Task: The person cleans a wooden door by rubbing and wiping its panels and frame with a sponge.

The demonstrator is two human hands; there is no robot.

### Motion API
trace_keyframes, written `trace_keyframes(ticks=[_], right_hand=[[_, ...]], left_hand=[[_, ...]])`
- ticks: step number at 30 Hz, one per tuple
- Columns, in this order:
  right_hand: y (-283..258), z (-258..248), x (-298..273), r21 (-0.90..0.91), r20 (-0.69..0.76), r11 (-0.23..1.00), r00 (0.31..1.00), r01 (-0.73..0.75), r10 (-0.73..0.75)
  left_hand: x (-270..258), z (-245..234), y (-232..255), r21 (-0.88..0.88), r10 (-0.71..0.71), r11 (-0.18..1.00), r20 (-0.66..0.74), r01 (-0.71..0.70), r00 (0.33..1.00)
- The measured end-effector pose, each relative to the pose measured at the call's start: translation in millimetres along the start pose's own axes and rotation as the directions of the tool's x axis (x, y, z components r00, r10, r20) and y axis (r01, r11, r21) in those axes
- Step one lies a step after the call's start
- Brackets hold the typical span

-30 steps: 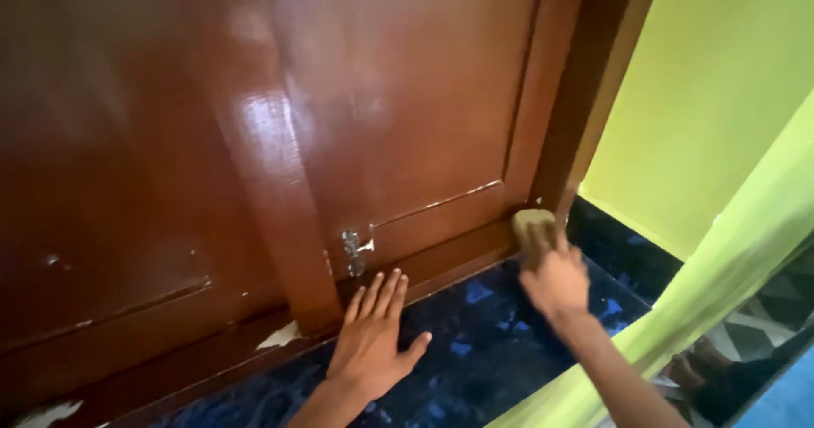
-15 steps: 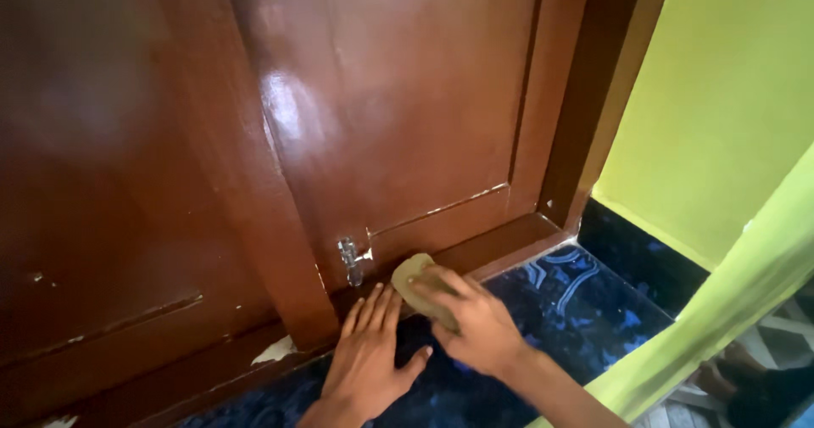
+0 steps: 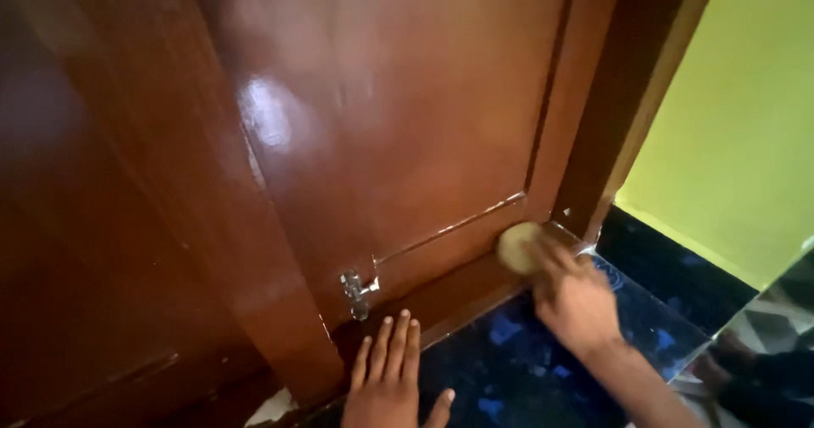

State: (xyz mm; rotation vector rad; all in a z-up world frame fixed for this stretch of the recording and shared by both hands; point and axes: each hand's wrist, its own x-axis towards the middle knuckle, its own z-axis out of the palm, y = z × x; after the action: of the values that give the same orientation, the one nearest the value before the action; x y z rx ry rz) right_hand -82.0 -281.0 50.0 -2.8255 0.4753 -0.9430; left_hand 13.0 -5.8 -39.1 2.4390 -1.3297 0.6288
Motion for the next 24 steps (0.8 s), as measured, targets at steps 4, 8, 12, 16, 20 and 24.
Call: trace_keyframes(ticks=[4, 8, 12, 16, 20, 24], right_hand=[[22, 10, 9, -0.131, -0.042, 0.968, 0.976, -0.216, 0.212], [18, 14, 4, -0.048, -0.077, 0.978, 0.977, -0.201, 0.197], [21, 5, 10, 0.180, -0.158, 0.963, 0.961, -0.200, 0.228], [40, 12, -4, 0.342, -0.238, 0.922, 0.933, -0.181, 0.272], [65, 27, -18, 0.349, -0.197, 0.921, 0.948, -0.170, 0.250], [57, 21, -25, 0.322, -0.119, 0.945, 0.988, -0.056, 0.100]], left_hand=[[-3, 5, -2, 0.084, 0.060, 0.995, -0.149, -0.048, 0.987], [2, -27, 6, -0.111, -0.057, 0.990, 0.207, 0.082, 0.977], [14, -71, 22, -0.125, -0.065, 0.988, 0.231, 0.096, 0.971], [39, -102, 44, 0.018, -0.148, 0.988, 0.399, 0.154, 0.905], [80, -85, 53, -0.049, 0.040, 0.998, 0.220, -0.030, 0.975], [106, -49, 74, -0.042, 0.141, 0.990, 0.250, -0.134, 0.958]])
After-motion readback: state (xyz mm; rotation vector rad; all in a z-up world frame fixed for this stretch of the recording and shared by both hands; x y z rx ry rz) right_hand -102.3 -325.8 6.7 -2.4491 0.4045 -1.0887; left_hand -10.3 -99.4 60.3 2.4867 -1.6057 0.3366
